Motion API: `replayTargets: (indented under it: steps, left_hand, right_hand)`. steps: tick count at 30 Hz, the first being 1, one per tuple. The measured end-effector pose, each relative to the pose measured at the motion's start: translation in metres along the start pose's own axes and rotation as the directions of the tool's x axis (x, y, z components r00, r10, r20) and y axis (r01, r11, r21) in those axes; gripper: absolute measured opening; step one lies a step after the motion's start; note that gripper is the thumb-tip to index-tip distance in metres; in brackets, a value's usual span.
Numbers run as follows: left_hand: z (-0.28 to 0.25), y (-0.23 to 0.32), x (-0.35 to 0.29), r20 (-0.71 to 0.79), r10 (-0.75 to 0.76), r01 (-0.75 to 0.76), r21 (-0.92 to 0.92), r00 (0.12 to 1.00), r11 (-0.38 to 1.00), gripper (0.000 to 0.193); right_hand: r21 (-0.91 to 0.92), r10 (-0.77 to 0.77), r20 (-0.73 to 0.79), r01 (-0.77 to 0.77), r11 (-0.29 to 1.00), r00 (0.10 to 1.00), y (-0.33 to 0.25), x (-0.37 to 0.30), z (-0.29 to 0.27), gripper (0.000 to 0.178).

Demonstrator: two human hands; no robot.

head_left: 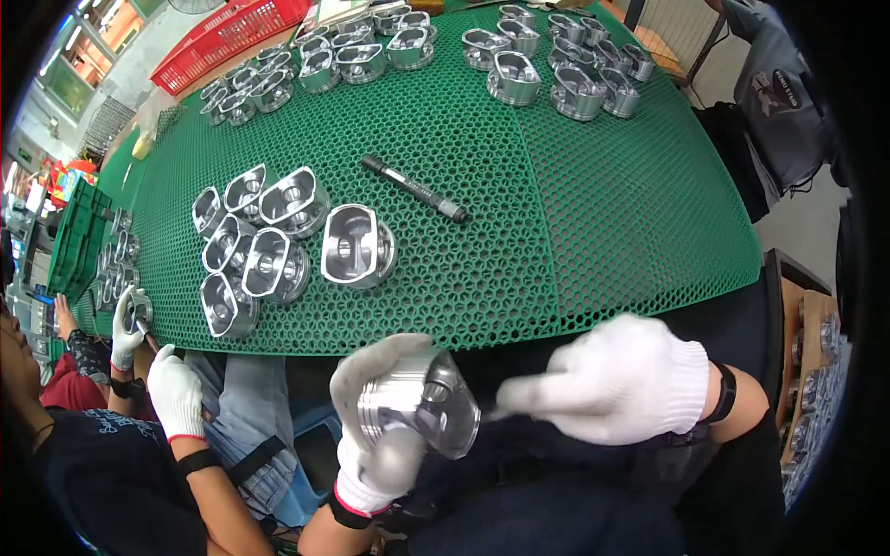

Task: Inspecting and preparing engine piston heads at a factory assembly workbench.

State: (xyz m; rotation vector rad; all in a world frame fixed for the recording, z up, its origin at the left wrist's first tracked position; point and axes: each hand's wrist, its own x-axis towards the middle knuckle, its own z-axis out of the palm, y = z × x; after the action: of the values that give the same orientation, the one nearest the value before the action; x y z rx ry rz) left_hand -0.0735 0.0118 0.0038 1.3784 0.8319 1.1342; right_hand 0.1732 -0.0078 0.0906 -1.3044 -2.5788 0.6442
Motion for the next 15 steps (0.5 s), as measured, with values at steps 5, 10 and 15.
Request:
replayTargets:
  steps: [5,10,15]
  left_hand:
    - [-0.003,0.006,0.000,0.261,-0.544,0.592,-0.508,0.798,0.625,0.073]
    - [-0.001,0.001,0.009,0.575,-0.441,0.724,-0.552,0.689,0.412,0.077]
    - [-0.020,-0.008,0.016,0.548,-0.316,0.633,-0.666,0.774,0.394,0.077]
  right_hand:
    - [-0.427,-0.072,-0.269,-0.052,0.903,0.960,0.002,0.007,-0.004,0.026]
    - [-0.573,-0.179,-0.337,-0.050,0.818,0.924,0.007,0.009,0.007,0.026]
    - [-0.235,-0.076,-0.399,-0.022,0.972,0.914,0.020,0.015,0.025,0.033]
